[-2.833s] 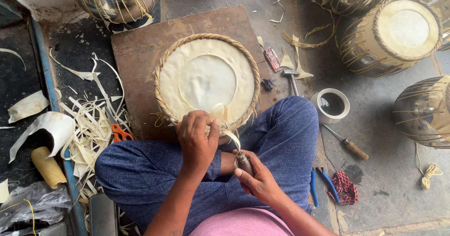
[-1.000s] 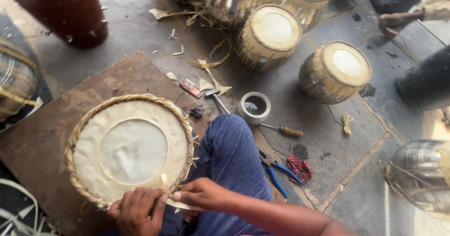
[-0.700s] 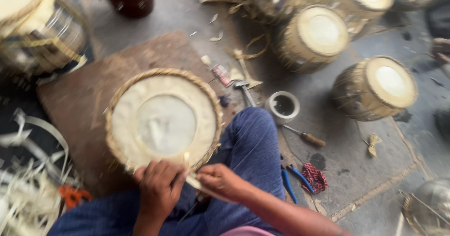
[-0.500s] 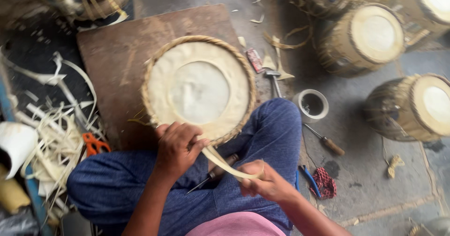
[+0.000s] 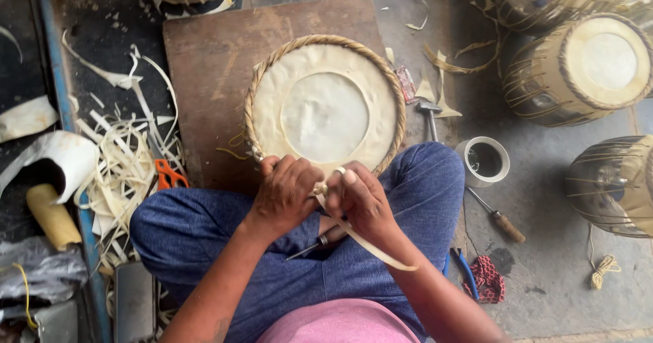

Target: The person weaves thin strips of material through the edge of a drum head using a small metal tool to tighten or secure the skin to the shell.

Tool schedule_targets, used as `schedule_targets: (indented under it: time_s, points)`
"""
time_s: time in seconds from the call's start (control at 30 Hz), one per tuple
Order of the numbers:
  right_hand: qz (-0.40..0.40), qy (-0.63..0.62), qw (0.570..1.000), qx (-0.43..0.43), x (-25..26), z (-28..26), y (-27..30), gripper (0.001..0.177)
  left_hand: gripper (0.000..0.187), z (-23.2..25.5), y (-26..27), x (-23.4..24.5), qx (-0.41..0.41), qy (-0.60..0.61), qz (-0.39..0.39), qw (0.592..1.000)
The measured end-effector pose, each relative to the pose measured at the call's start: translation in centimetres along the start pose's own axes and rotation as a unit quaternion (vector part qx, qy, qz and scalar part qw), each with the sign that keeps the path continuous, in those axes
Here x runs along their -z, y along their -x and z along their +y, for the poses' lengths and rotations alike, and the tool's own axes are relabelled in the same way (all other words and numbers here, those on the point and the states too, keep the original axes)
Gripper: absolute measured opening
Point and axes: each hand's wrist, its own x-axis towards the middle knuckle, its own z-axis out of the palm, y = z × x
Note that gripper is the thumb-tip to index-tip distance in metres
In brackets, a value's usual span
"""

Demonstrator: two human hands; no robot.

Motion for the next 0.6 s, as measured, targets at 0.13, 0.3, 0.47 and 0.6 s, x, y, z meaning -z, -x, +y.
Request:
schedule_targets:
  time_s: [0.13,0.3,0.47,0.6]
  points:
    - [0.111,-0.015,0.994,-0.022,0.7,0.7,3.5,0.029,0.04,0.3,0.5,-0.3,-0.003,0.009,0.0,1.0]
    - [0.136,-0.061,0.989,-0.018,0.1,0.0,4.7,0.029,0.04,1.0,0.5,-0.6,0.014,-0.009,-0.007,1.0]
    - [0.158,-0.095,0.982,-0.037,-1.3,-1.6,4.3,0.028,0.037,2.1,0.2,1.1,-0.011,-0.013,0.013,1.0]
    - [0.168,-0.11,0.979,-0.021,-1.5,-4.7,4.2,0.027,0.029,3.9,-1.0,2.0,-0.02,-0.057,0.017,0.998]
